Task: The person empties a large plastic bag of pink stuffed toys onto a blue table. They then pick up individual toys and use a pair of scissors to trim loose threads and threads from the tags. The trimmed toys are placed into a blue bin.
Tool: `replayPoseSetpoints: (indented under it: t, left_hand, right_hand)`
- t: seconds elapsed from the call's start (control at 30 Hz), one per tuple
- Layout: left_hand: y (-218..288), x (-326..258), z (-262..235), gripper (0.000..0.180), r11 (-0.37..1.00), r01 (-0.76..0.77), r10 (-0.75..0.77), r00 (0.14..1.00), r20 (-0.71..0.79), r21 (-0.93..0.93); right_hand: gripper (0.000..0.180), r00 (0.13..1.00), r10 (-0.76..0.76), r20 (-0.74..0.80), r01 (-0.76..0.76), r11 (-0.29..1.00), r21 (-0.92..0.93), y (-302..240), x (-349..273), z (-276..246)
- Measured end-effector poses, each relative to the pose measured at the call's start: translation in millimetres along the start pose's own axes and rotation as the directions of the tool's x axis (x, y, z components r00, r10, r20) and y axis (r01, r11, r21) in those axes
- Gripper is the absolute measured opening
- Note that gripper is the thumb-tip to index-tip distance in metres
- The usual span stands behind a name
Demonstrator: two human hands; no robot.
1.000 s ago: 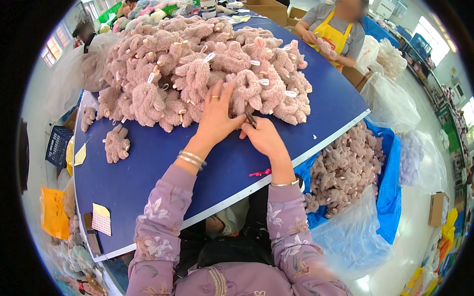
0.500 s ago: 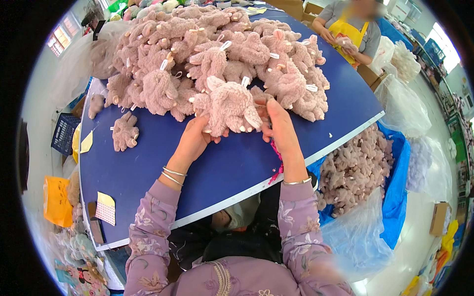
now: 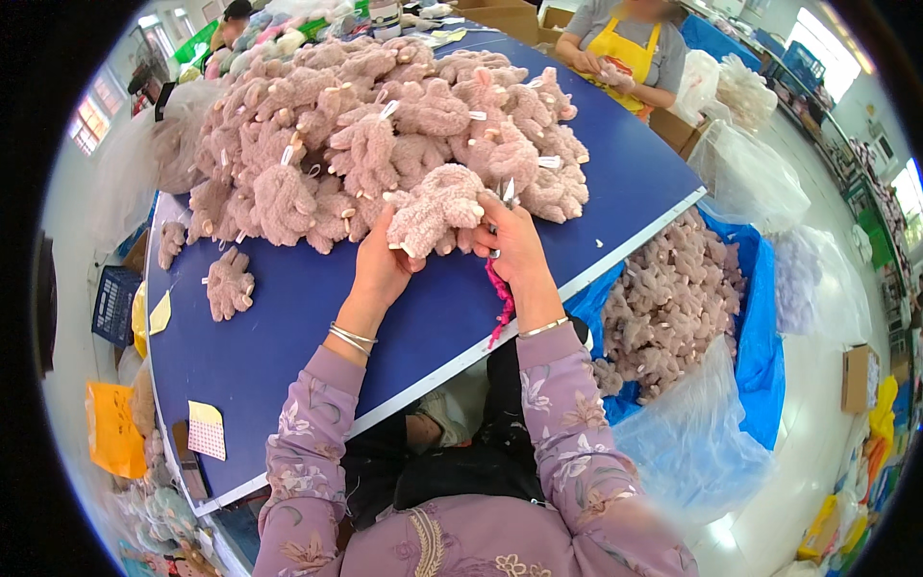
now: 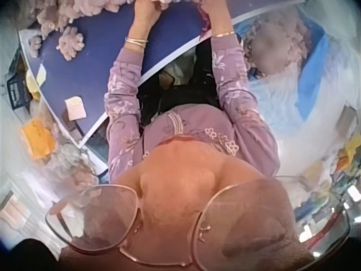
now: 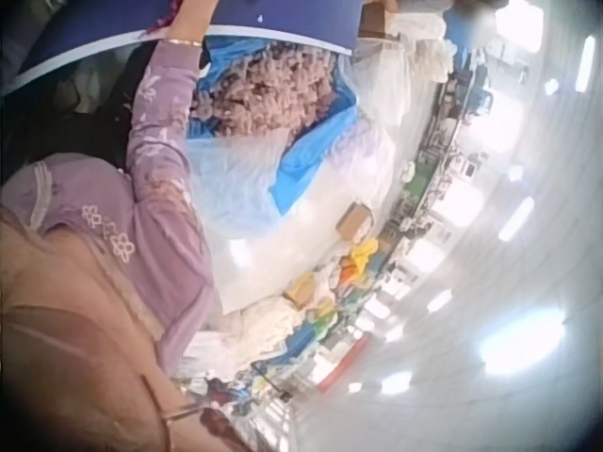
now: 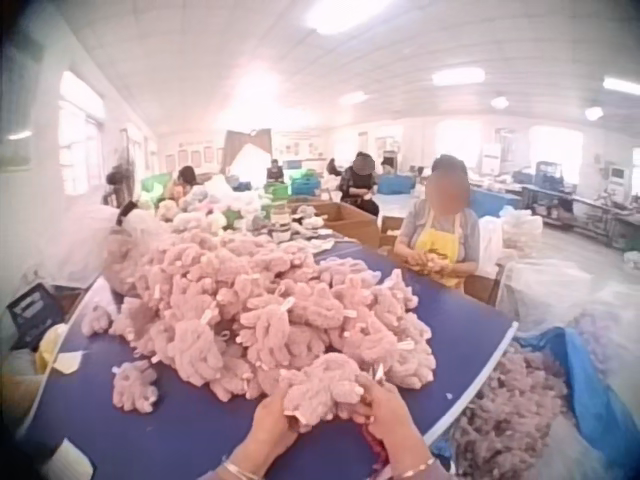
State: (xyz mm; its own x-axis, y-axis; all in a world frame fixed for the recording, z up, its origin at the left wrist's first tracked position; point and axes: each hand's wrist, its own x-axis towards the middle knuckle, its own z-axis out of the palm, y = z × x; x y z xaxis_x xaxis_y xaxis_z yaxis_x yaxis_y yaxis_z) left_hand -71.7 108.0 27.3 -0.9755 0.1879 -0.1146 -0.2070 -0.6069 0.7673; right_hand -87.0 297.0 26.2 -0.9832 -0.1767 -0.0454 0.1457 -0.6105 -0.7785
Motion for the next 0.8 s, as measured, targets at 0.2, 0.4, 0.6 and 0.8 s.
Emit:
replayPoseSetpoints:
  t: [0.2, 0.4, 0.6, 0.8]
  left_hand:
    - [-7, 13, -19, 0.037, 0.962, -0.257, 0.234, 0.951, 0.201, 0.097]
    - [-16, 4, 8, 0.042, -0.277, -0.417, 0.625, 0.605, 0.492, 0.865]
    - [-19, 11, -2, 0.031, -0.077, -0.365, 0.44, 0.823, 0.36, 0.928]
    - [-17, -5, 5, 0.027, 0.134, -0.519, 0.514, 0.765, 0.389, 0.844]
  right_hand:
    - [0.038, 0.87, -0.487, 0.076, 0.364, 0.739, 0.566, -40, -7, -51]
    - [0.044, 0.939, -0.3, -0.167, 0.258, 0.937, -0.236, -41, -16, -27]
    - [0.039, 0.942, -0.22, -0.251, -0.042, 0.668, -0.743, -19, -16, -2]
    - [0.039, 0.979, -0.197, -0.058, 0.101, 0.709, -0.697, -3, -13, 0]
